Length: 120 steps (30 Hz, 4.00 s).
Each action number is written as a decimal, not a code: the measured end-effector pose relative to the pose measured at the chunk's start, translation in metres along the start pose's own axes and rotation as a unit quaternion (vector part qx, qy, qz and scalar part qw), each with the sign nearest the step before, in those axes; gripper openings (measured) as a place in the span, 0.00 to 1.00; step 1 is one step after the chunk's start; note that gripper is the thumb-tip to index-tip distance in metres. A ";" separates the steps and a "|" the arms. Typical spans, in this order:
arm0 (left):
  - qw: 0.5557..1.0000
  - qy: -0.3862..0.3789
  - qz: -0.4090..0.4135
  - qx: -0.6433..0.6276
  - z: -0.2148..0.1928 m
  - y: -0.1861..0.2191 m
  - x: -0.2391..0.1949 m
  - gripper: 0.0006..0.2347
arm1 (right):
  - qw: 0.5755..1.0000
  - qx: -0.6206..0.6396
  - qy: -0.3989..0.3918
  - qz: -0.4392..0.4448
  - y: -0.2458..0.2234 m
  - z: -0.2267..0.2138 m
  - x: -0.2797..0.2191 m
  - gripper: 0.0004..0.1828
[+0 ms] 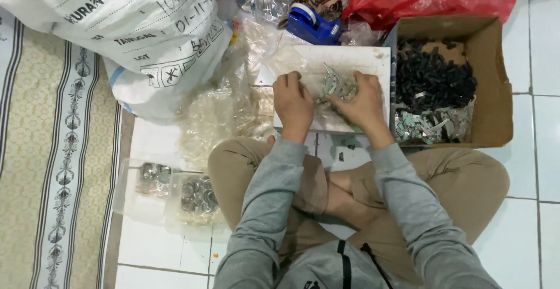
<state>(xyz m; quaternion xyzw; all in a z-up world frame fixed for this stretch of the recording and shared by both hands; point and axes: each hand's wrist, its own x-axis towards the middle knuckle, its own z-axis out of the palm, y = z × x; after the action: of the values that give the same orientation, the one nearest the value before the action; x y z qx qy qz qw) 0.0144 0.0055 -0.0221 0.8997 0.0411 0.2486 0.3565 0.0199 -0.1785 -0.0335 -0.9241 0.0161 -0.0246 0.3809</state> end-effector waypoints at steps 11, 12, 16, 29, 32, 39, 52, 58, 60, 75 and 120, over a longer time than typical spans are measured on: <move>0.991 -0.070 -0.052 0.103 0.029 -0.031 -0.005 0.02 | 0.929 -0.230 -0.182 -0.228 -0.006 -0.005 0.010 0.39; 0.990 -0.072 -0.067 0.097 0.028 -0.031 -0.001 0.02 | 0.923 -0.231 -0.181 -0.248 -0.003 -0.005 0.016 0.35; 0.991 -0.089 -0.079 0.069 0.024 -0.028 -0.001 0.02 | 0.904 -0.253 -0.184 -0.291 -0.003 -0.014 0.022 0.26; 0.988 -0.119 -0.096 0.027 0.020 -0.022 0.002 0.07 | 0.791 -0.336 0.010 -0.511 0.058 0.018 0.029 0.11; 0.987 -0.122 -0.104 0.016 0.021 -0.022 0.002 0.07 | 0.802 -0.331 0.011 -0.497 0.067 0.023 0.033 0.10; 0.987 -0.121 -0.098 -0.029 0.018 -0.011 0.001 0.08 | 0.977 0.000 -0.043 -0.209 -0.005 -0.017 0.000 0.07; 0.989 -0.107 0.017 -0.103 -0.009 0.010 0.008 0.11 | 0.971 0.239 -0.006 0.023 -0.024 0.033 0.023 0.12; 0.983 -0.108 -0.039 -0.144 -0.005 0.001 0.019 0.10 | 0.957 0.266 -0.093 -0.067 -0.051 0.001 0.016 0.26; 0.979 -0.028 -0.048 -0.196 -0.005 -0.002 0.023 0.10 | 0.967 0.220 -0.047 -0.118 -0.057 -0.014 0.013 0.28; 0.959 -0.141 -0.099 -0.224 -0.015 0.000 0.028 0.11 | 0.991 0.056 0.029 -0.116 -0.040 0.029 -0.012 0.09; 0.962 -0.128 -0.152 -0.189 -0.009 -0.006 0.029 0.11 | 0.969 -0.233 0.032 -0.081 -0.033 0.043 0.002 0.15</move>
<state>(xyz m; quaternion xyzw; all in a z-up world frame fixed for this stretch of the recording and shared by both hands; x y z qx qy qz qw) 0.0362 0.0233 -0.0080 0.8231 0.0838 0.0773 0.5563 0.0248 -0.1254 -0.0408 -0.9844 -0.0410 -0.0800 0.1511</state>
